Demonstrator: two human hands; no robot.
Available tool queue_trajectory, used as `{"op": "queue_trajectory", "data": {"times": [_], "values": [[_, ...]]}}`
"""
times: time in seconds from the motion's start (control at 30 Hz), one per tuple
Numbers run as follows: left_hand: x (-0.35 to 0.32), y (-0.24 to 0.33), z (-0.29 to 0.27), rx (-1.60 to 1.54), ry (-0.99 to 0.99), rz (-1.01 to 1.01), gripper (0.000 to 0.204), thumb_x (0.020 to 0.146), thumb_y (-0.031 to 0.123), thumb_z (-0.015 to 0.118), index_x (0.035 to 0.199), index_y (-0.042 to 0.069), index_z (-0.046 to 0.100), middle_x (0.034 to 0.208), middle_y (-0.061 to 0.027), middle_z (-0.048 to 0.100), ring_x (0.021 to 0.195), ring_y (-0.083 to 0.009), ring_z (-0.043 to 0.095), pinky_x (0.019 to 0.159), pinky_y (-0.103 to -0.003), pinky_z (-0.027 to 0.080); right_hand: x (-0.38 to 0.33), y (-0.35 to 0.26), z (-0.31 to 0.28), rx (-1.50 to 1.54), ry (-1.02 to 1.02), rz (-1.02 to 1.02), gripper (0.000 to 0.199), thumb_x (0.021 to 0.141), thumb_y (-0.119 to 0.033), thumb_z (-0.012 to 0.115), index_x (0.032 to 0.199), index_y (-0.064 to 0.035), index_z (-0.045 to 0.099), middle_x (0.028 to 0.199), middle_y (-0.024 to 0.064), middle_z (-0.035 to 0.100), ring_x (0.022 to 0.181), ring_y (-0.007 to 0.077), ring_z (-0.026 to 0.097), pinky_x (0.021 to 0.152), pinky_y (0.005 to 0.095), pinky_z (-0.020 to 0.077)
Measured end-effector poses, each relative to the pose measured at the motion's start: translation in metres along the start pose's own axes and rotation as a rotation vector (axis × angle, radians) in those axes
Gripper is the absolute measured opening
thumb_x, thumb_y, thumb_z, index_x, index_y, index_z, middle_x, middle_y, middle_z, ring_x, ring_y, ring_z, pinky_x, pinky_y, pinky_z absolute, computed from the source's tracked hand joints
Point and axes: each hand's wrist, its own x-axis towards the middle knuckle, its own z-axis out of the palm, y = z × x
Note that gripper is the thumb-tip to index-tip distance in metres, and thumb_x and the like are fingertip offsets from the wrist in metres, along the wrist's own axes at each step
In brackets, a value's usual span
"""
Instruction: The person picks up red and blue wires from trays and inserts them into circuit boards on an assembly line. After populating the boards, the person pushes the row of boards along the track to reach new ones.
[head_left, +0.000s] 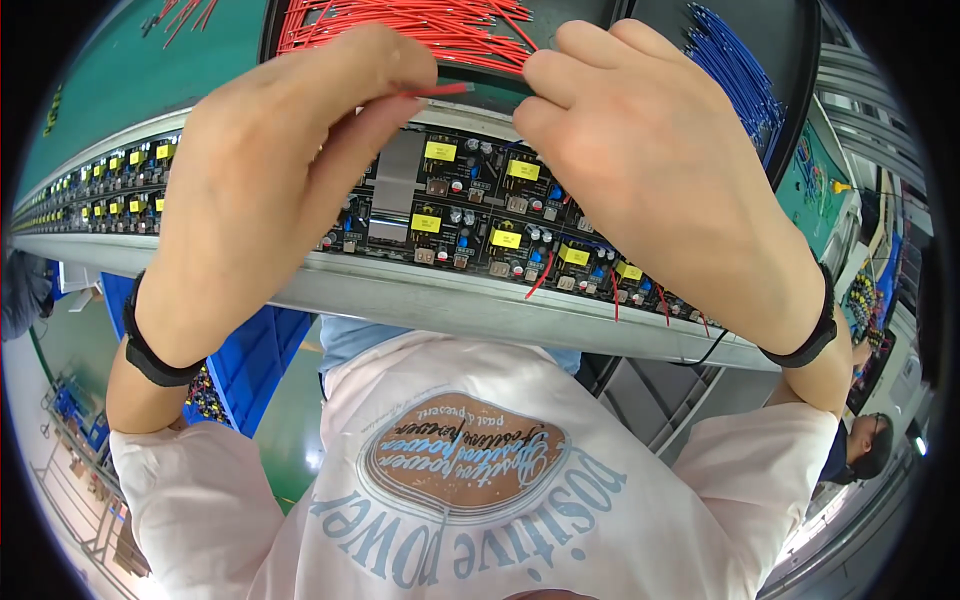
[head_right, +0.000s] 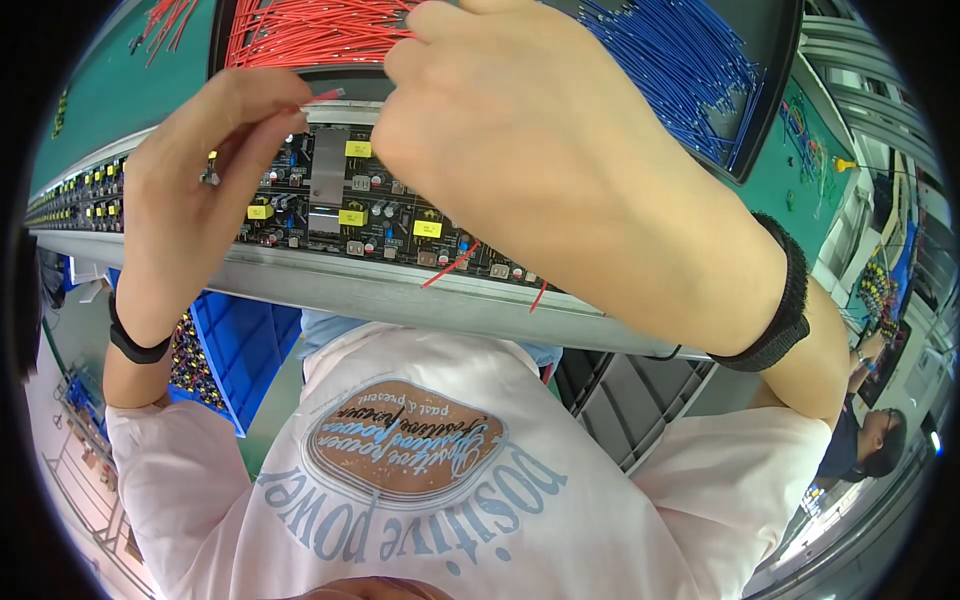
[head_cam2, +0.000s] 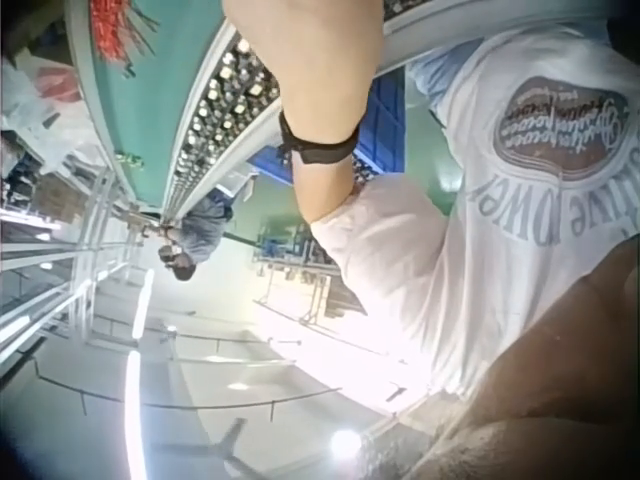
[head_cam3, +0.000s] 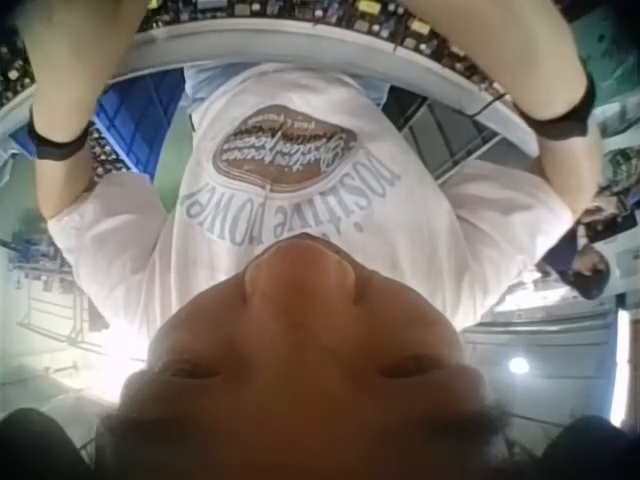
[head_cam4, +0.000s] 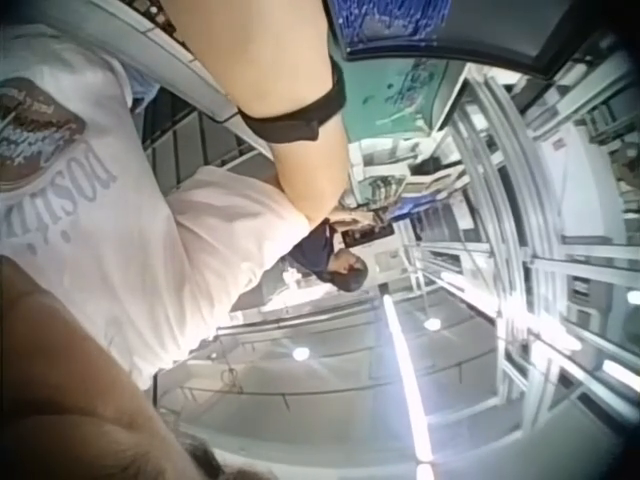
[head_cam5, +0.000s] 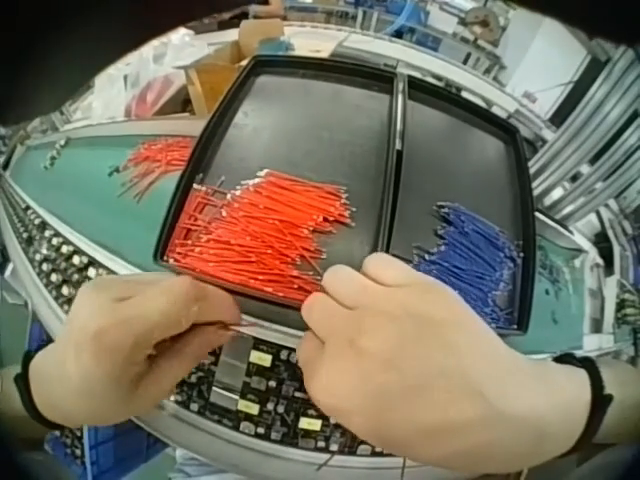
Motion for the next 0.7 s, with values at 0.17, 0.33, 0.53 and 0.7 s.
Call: {"op": "queue_trajectory", "data": {"times": [0.17, 0.33, 0.53, 0.7], "values": [[0.001, -0.001, 0.004, 0.063, -0.141, 0.216, 0.019, 0.083, -0.001, 0.074, 0.101, 0.004, 0.073, 0.092, -0.0082, 0.068, 0.078, -0.0254, 0.066, 0.063, -0.034, 0.051, 0.001, -0.001, 0.002, 0.005, -0.01, -0.022, 0.02, 0.068, -0.01, 0.071, 0.088, -0.0085, 0.071, 0.08, 0.0051, 0.055, 0.078, 0.0201, 0.056, 0.07, 0.0333, 0.0468], [0.003, 0.005, 0.022, 0.117, -0.22, 0.249, 0.016, 0.078, 0.002, 0.077, 0.094, 0.004, 0.071, 0.087, -0.008, 0.064, 0.077, -0.0282, 0.065, 0.061, -0.038, 0.051, -0.002, 0.001, -0.001, 0.043, -0.022, 0.028, 0.018, 0.072, -0.012, 0.071, 0.09, -0.0087, 0.071, 0.083, 0.0054, 0.058, 0.08, 0.0208, 0.058, 0.071, 0.0337, 0.048], [0.002, 0.001, 0.039, 0.141, -0.128, 0.325, 0.014, 0.079, 0.005, 0.078, 0.085, 0.004, 0.065, 0.083, -0.0076, 0.057, 0.072, -0.0272, 0.062, 0.059, -0.039, 0.05, -0.03, 0.011, -0.022, 0.1, 0.026, 0.261, 0.016, 0.077, -0.013, 0.072, 0.092, -0.0089, 0.071, 0.088, 0.0059, 0.06, 0.084, 0.0217, 0.06, 0.073, 0.0343, 0.0495], [-0.004, -0.002, 0.039, 0.191, -0.148, 0.338, 0.013, 0.08, 0.006, 0.078, 0.086, 0.004, 0.066, 0.082, -0.0068, 0.056, 0.072, -0.0256, 0.062, 0.059, -0.038, 0.05, -0.053, 0.038, -0.023, 0.049, -0.008, 0.558, 0.015, 0.081, -0.015, 0.073, 0.094, -0.0091, 0.071, 0.091, 0.0062, 0.063, 0.087, 0.0224, 0.063, 0.075, 0.0348, 0.0507]]}}
